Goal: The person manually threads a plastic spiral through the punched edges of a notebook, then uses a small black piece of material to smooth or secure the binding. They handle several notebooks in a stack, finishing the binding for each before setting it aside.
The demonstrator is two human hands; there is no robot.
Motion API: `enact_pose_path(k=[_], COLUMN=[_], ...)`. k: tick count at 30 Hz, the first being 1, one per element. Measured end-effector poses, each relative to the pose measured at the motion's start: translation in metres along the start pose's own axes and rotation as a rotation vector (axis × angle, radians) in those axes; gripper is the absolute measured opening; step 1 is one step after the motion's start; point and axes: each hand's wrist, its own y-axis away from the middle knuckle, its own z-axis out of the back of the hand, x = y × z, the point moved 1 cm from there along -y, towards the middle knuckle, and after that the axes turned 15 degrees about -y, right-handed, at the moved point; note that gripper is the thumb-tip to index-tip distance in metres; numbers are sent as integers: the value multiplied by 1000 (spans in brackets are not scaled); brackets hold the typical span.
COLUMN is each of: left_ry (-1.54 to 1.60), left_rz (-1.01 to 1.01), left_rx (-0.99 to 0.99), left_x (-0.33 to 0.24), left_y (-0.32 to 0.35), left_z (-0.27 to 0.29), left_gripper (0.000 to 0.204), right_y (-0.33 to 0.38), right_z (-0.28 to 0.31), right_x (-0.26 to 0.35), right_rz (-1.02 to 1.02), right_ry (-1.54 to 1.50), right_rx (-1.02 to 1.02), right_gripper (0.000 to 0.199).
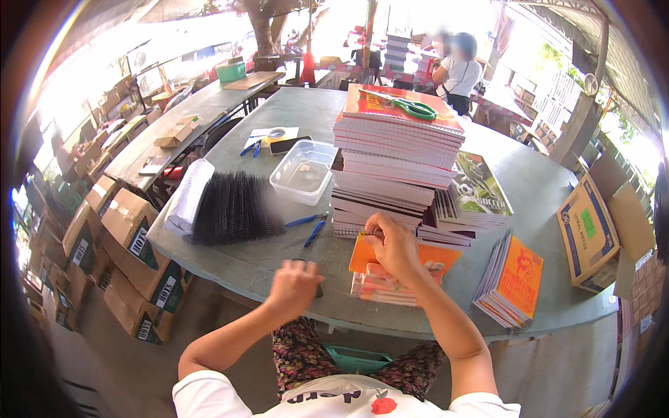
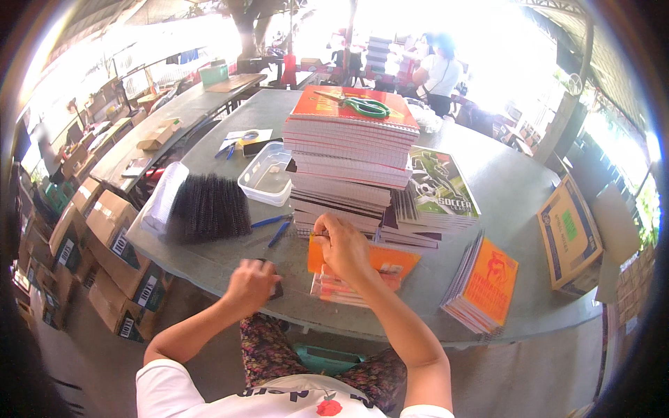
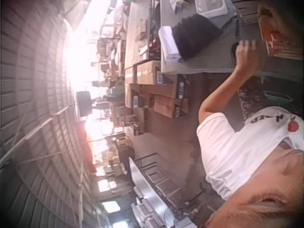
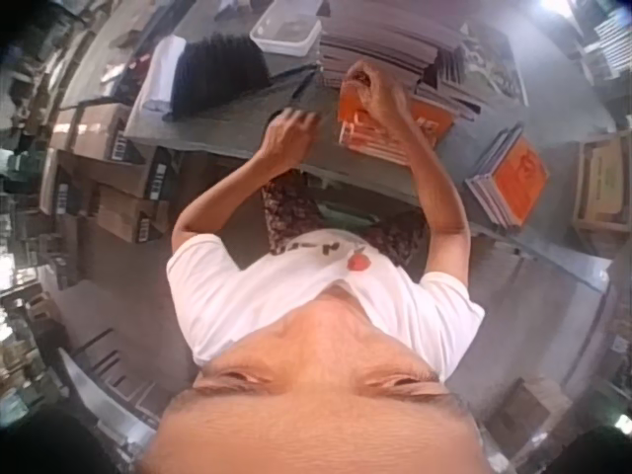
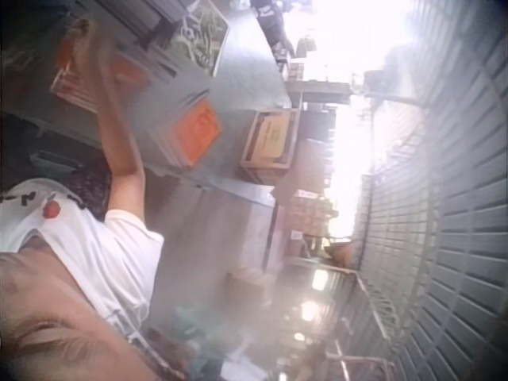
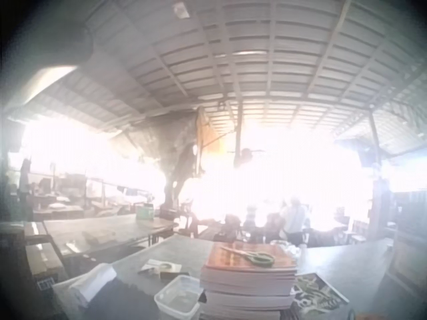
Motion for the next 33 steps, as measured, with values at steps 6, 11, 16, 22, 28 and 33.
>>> enact_pose_path(k=[6, 11, 16, 22, 28, 33], left_ry=[507, 493, 354, 311, 318, 457], left_rz=[348, -65, -159, -53, -85, -266], left_rx=[81, -136, -439, -612, -604, -337], left_x=[37, -30, -24, -25, -21, -41], left_y=[10, -10, -58, -61, -58, -58], left_z=[-29, 87, 75, 83, 80, 60], left_gripper=[61, 49, 36, 26, 26, 28], right_y=[-3, 4, 44, 63, 59, 57], right_z=[-7, 2, 55, 61, 51, 49], right_x=[0, -14, -10, -29, -27, -26], right_rz=[29, 280, -8, 171, 212, 243], right_ry=[-236, -178, 200, 182, 142, 222], right_rx=[51, -246, -69, -245, -256, -252], right_gripper=[22, 20, 17, 12, 14, 15])
